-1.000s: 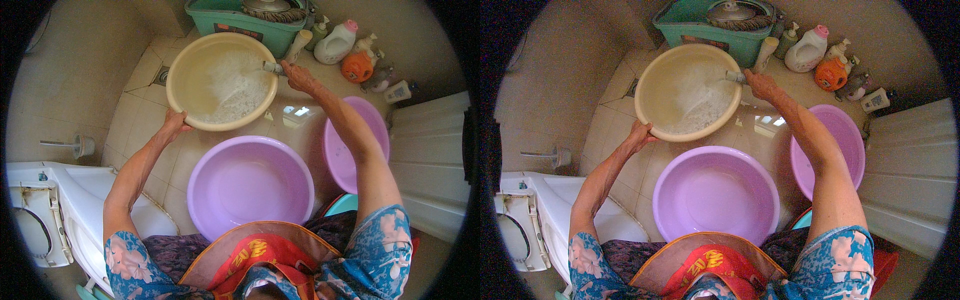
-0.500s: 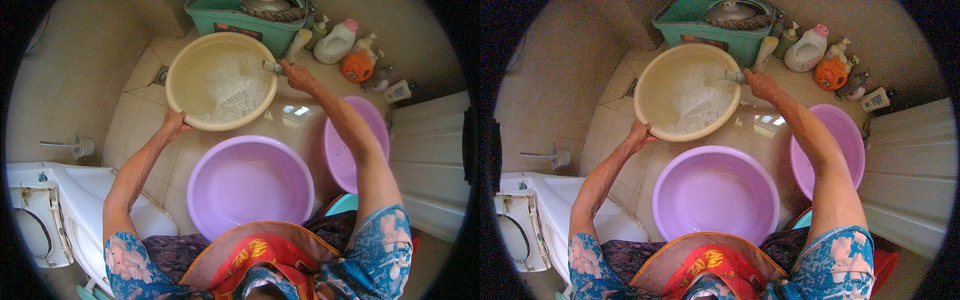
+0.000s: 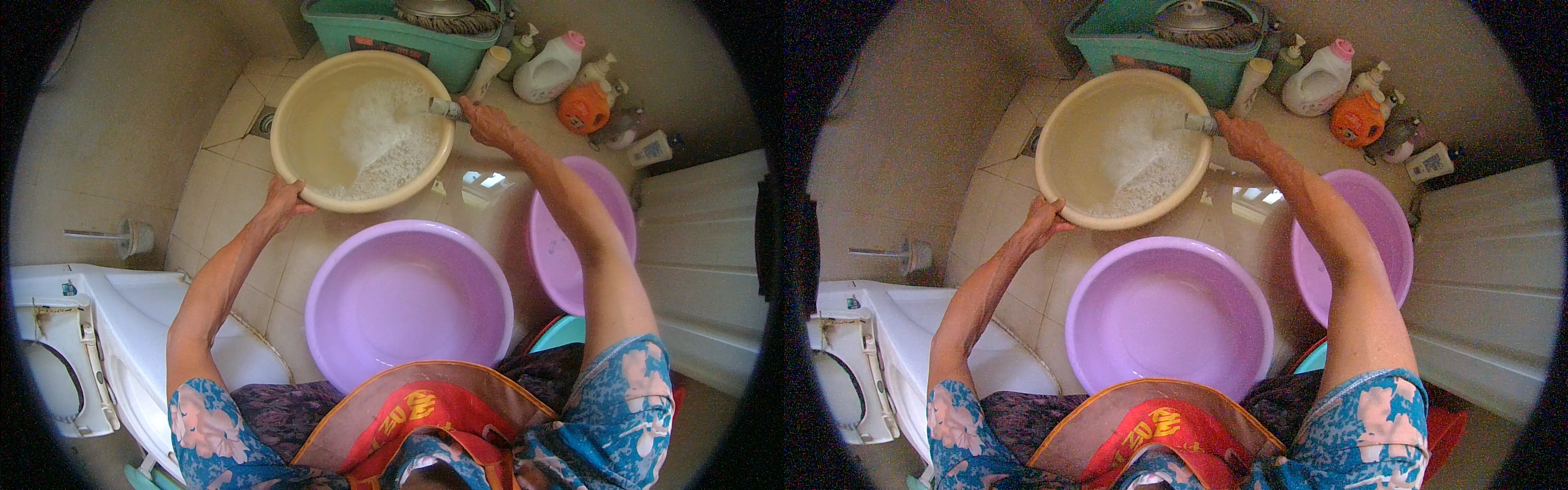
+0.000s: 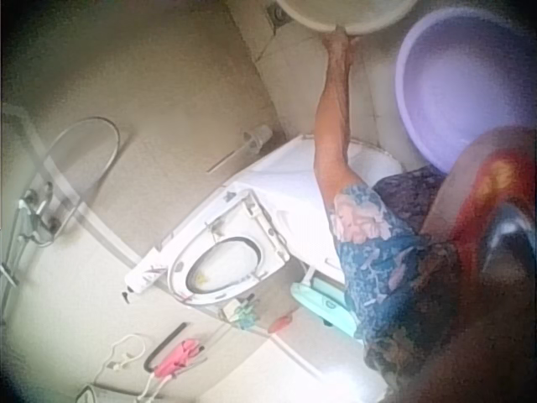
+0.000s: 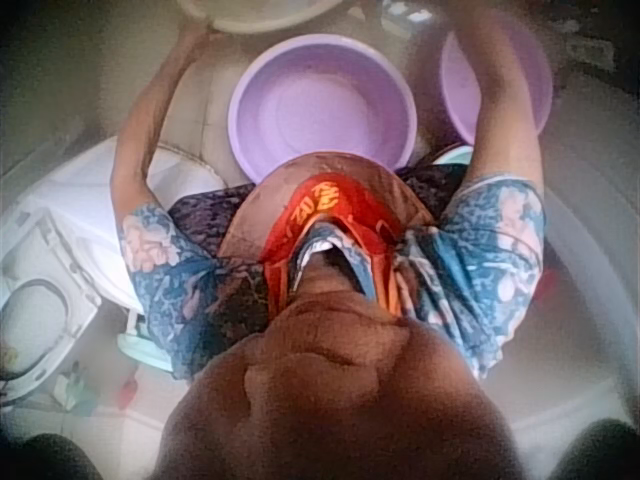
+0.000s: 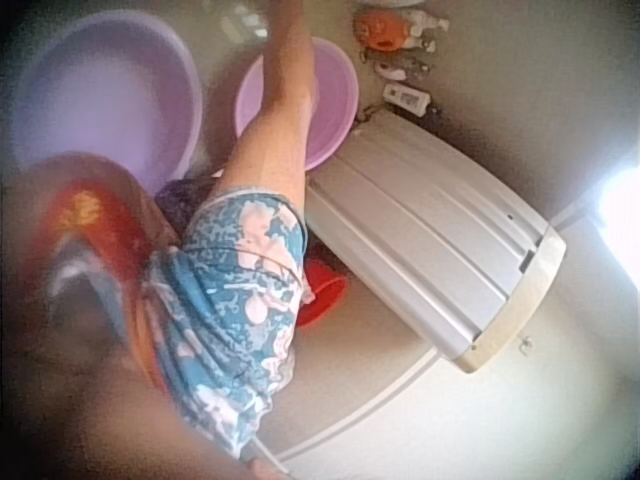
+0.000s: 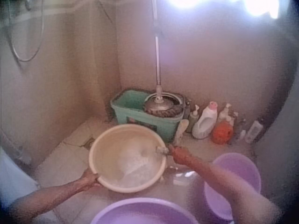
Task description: The person fills several plastic basins with water from a handheld shower head in a bathroom. They repeatedly pick up basins, position them under the shower, fill them, and move them aside to continue filling others.
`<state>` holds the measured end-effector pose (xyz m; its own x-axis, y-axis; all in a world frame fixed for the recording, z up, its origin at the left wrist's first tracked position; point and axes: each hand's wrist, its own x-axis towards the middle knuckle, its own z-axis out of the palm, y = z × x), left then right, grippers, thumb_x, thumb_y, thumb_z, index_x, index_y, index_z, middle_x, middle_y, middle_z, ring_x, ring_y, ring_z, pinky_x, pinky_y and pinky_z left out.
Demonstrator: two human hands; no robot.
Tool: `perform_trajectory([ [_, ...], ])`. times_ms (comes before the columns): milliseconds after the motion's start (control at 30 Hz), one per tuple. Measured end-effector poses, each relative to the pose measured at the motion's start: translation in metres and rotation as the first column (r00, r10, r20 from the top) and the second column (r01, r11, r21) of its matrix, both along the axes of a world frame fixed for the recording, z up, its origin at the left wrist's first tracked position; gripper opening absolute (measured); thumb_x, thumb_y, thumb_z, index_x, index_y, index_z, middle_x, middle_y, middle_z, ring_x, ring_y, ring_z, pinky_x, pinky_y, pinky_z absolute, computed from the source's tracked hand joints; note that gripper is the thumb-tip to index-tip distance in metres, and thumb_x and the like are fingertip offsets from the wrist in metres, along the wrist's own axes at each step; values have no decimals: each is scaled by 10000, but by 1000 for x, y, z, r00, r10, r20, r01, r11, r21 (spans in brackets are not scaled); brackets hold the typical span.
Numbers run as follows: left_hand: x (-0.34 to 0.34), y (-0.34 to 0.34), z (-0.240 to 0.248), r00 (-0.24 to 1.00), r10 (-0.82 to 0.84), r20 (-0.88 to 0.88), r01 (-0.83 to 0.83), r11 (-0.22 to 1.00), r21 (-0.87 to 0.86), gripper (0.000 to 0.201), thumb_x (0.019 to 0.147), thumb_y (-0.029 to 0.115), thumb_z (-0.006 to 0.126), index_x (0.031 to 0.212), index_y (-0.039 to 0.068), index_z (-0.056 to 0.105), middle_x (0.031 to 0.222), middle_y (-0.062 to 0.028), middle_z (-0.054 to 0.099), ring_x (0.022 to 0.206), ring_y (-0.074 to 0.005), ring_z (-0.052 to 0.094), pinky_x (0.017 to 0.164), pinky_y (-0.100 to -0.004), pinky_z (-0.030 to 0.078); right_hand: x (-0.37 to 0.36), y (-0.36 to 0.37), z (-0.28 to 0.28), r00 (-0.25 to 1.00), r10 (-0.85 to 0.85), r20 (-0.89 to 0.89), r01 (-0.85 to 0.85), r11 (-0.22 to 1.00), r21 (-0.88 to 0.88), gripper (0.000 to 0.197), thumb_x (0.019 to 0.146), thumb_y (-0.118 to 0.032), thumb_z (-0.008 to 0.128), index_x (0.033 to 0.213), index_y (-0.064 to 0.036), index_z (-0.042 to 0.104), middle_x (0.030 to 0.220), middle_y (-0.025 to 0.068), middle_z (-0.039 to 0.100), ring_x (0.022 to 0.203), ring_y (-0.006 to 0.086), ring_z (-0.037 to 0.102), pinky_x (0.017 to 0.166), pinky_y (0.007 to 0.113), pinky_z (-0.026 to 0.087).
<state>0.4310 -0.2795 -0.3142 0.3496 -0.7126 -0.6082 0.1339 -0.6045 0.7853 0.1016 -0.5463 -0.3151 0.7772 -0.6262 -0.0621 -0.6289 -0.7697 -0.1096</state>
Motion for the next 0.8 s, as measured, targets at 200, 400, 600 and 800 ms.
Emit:
perform_trajectory([
  [200, -20, 15, -10, 974, 117, -193, -108, 993, 53, 440, 972, 267, 343, 1282, -31, 250, 1135, -244, 504, 905, -357, 614, 692, -424, 584, 1, 1, 1, 1000, -13, 0, 13, 1000, 12, 388, 760, -11, 540, 1101, -71, 364, 897, 228, 594, 856, 415, 595, 645, 526, 477],
  [400, -47, 23, -21, 886, 187, -425, -217, 976, -22, 458, 984, 282, 301, 1313, -29, 238, 1227, -253, 435, 1042, -393, 542, 857, -499, 506, 2, 0, -1, 999, -27, -27, 27, 1000, 14, 414, 733, -5, 536, 1098, -63, 348, 903, 232, 577, 826, 415, 592, 642, 517, 473],
  [600, -54, 14, -11, 872, 285, -398, -332, 942, -53, 419, 982, 230, 305, 1282, -61, 270, 1237, -258, 428, 1061, -394, 528, 863, -502, 494, -1, 0, -12, 994, -90, 58, 84, 992, 96, 439, 732, 7, 515, 1144, -35, 368, 925, 262, 575, 853, 440, 579, 693, 514, 467],
  [800, -15, 6, -5, 888, 383, -255, -393, 920, 14, 414, 967, 205, 370, 1240, -101, 311, 1191, -254, 472, 1000, -360, 570, 797, -490, 531, -8, 9, -30, 952, -166, 258, 125, 978, 168, 455, 723, 32, 474, 1163, -56, 397, 1006, 279, 552, 945, 447, 538, 772, 522, 436],
])
